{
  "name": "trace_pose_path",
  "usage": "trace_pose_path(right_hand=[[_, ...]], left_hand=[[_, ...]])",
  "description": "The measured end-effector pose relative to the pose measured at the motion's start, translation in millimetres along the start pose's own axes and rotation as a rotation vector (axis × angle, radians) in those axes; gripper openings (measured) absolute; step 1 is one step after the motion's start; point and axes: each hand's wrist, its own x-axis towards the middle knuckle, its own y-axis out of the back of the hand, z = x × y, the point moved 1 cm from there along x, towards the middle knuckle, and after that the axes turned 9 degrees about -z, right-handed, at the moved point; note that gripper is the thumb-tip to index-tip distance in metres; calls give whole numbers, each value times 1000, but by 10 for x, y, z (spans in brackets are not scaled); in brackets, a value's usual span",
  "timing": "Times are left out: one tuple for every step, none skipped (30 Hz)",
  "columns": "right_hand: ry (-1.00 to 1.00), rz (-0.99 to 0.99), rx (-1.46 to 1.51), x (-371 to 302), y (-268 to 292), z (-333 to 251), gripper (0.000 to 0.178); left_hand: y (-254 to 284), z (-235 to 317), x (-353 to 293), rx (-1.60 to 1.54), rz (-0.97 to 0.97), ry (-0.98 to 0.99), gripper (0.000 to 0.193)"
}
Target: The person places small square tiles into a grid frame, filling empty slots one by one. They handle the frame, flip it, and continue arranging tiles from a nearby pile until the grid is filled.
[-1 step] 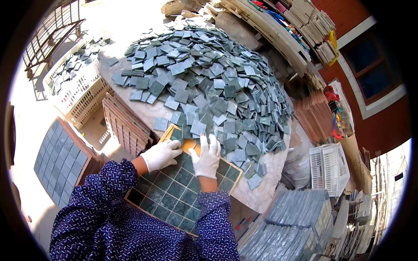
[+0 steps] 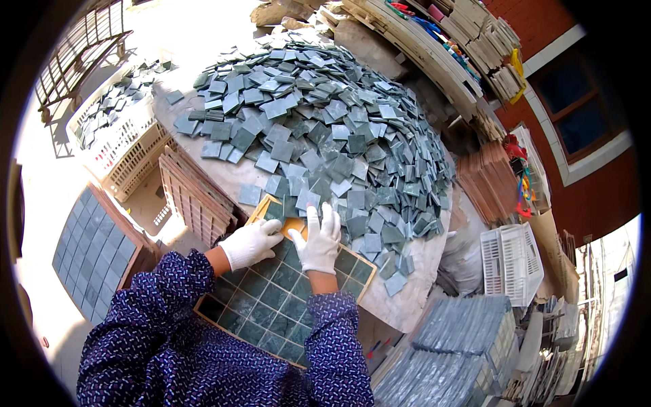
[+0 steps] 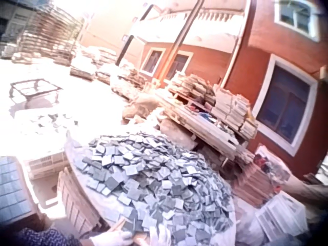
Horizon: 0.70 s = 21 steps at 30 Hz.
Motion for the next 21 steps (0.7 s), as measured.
trace_pose_path(right_hand=[[78, -40, -60, 98, -23, -3, 66], [164, -81, -111, 220, -59, -19, 66], [195, -111, -255, 310, -184, 174, 63], [143, -152, -315, 405, -155, 223, 60], [66, -168, -312, 512, -139, 290, 60], [-4, -193, -299, 600, -129, 291, 61], [-91, -216, -320, 649, -76, 318, 64], [-148, -169, -324, 665, 3, 342, 70], [-180, -144, -294, 675, 68, 337, 72], [-216, -118, -268, 682, 120, 318, 74], [-159, -30, -250, 633, 139, 266, 64], [-87, -92, -150, 579, 109, 270, 60], [-16, -154, -50, 523, 77, 275, 55], [53, -214, 48, 489, 42, 279, 51], [110, -252, 57, 451, 80, 143, 41], [160, -344, 52, 430, 66, 74, 46], [140, -406, -30, 392, 72, 21, 50], [134, -457, -108, 427, 133, -95, 53], [85, -426, -108, 416, 122, -109, 55], [38, -395, -107, 367, 110, -111, 58], [-11, -363, -114, 333, 119, -85, 60]], left_hand=[[17, 87, -27, 27, 30, 33, 51], [10, 134, -66, 58, 59, 77, 53], [-24, 196, -53, 51, 122, 41, 56], [-53, 218, -73, -20, 130, 33, 52], [-85, 200, -46, -17, 145, 34, 50], [-108, 177, -53, -19, 155, 49, 48], [-103, 128, -33, -74, 155, 61, 45], [-79, 74, 12, -130, 155, 69, 43], [-53, 60, 17, -164, 127, 82, 43], [-73, 40, -6, -157, 146, 65, 42], [-101, 20, -16, -150, 165, 45, 41], [-106, 13, -13, -138, 188, 20, 41], [-88, -40, -30, -205, 221, 18, 40], [-51, -124, -47, -273, 254, 14, 38], [-8, -211, -44, -234, 366, 48, 37], [83, -301, -20, -151, 386, 95, 41], [171, -336, 24, -131, 344, 101, 43], [305, -361, 63, -98, 310, 111, 46], [308, -415, 102, -58, 225, 96, 50], [275, -441, 125, -45, 200, 86, 48], [260, -447, 182, -37, 179, 69, 46]])
